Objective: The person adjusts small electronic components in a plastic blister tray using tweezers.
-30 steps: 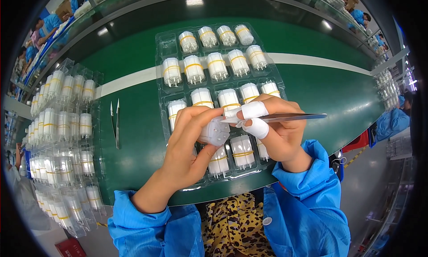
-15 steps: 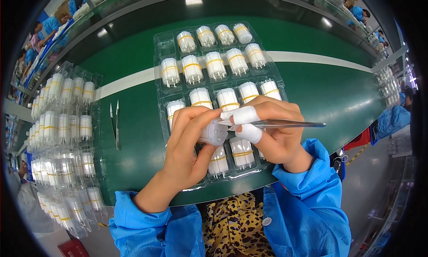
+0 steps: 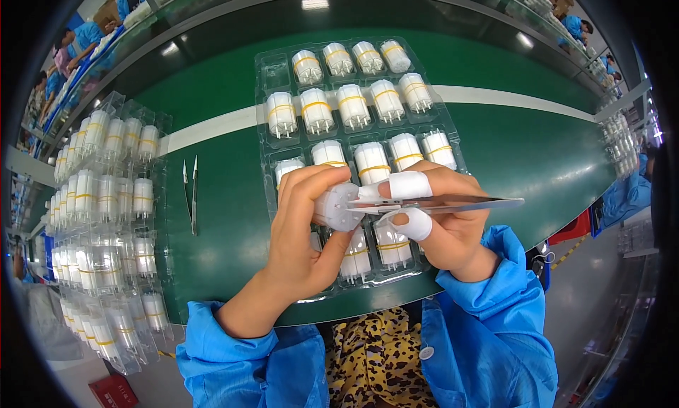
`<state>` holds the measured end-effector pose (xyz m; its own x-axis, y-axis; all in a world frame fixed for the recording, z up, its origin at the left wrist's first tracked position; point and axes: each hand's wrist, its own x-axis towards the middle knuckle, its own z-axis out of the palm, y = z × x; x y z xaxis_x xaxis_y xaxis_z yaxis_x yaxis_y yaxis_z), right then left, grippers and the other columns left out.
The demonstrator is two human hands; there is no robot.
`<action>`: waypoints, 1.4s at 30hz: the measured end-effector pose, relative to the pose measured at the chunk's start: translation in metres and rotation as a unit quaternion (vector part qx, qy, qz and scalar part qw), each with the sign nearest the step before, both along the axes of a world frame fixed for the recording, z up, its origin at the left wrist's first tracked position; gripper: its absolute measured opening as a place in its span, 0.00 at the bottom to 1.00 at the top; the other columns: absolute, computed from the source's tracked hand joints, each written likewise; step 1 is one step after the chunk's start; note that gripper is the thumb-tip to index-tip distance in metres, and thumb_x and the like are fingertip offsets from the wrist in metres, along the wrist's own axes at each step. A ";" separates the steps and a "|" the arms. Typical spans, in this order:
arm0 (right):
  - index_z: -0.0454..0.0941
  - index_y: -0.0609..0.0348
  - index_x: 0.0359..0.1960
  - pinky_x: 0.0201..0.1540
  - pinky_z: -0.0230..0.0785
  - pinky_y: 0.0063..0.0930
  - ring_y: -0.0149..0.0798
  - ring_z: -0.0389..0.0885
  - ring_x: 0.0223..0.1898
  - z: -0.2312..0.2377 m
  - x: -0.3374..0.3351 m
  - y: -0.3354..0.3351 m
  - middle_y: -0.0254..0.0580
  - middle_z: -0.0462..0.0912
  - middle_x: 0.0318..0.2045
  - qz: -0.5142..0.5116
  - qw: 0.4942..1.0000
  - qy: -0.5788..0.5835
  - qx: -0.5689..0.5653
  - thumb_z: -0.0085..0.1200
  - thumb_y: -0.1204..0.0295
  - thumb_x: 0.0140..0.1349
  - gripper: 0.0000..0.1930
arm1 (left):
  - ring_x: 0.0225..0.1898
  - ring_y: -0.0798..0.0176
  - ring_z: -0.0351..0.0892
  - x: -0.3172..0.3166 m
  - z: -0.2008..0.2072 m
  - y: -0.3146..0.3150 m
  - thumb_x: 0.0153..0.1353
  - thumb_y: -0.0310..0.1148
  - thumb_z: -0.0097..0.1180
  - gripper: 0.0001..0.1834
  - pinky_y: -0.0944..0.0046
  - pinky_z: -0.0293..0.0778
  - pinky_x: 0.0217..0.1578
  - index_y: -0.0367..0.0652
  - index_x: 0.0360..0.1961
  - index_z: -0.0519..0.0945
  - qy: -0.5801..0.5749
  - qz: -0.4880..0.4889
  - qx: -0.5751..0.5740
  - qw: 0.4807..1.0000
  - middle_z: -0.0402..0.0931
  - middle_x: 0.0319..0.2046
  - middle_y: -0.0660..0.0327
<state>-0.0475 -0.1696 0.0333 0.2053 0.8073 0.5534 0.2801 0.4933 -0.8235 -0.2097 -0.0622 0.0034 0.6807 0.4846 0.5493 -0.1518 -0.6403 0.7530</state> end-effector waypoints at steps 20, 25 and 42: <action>0.76 0.71 0.42 0.41 0.74 0.25 0.36 0.81 0.39 -0.011 -0.011 0.001 0.51 0.81 0.36 -0.006 0.995 0.086 0.045 0.55 0.86 0.55 0.12 | 0.47 0.48 0.67 0.003 0.000 -0.002 0.37 0.13 0.56 0.32 0.55 0.64 0.48 0.39 0.50 0.72 -0.020 0.054 0.107 0.993 0.69 0.46 0.52; 0.76 0.70 0.42 0.41 0.74 0.25 0.36 0.81 0.38 -0.012 -0.011 0.002 0.50 0.81 0.36 -0.004 0.995 0.092 0.041 0.55 0.86 0.55 0.11 | 0.46 0.48 0.67 0.003 0.001 -0.002 0.37 0.13 0.56 0.32 0.55 0.64 0.48 0.39 0.50 0.73 -0.018 0.061 0.120 0.991 0.70 0.46 0.52; 0.78 0.68 0.39 0.36 0.74 0.24 0.36 0.82 0.35 -0.006 -0.004 0.001 0.49 0.82 0.33 -0.018 1.000 0.018 0.015 0.56 0.84 0.54 0.10 | 0.46 0.49 0.68 0.001 0.001 -0.005 0.40 0.13 0.57 0.32 0.57 0.67 0.45 0.38 0.52 0.72 0.027 0.030 0.034 0.999 0.69 0.44 0.51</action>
<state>-0.0512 -0.1691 0.0271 0.2534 0.7820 0.5695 0.2692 0.5085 -0.8179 -0.2084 -0.0677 0.0049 0.6813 0.4878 0.5458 -0.0727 -0.6968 0.7136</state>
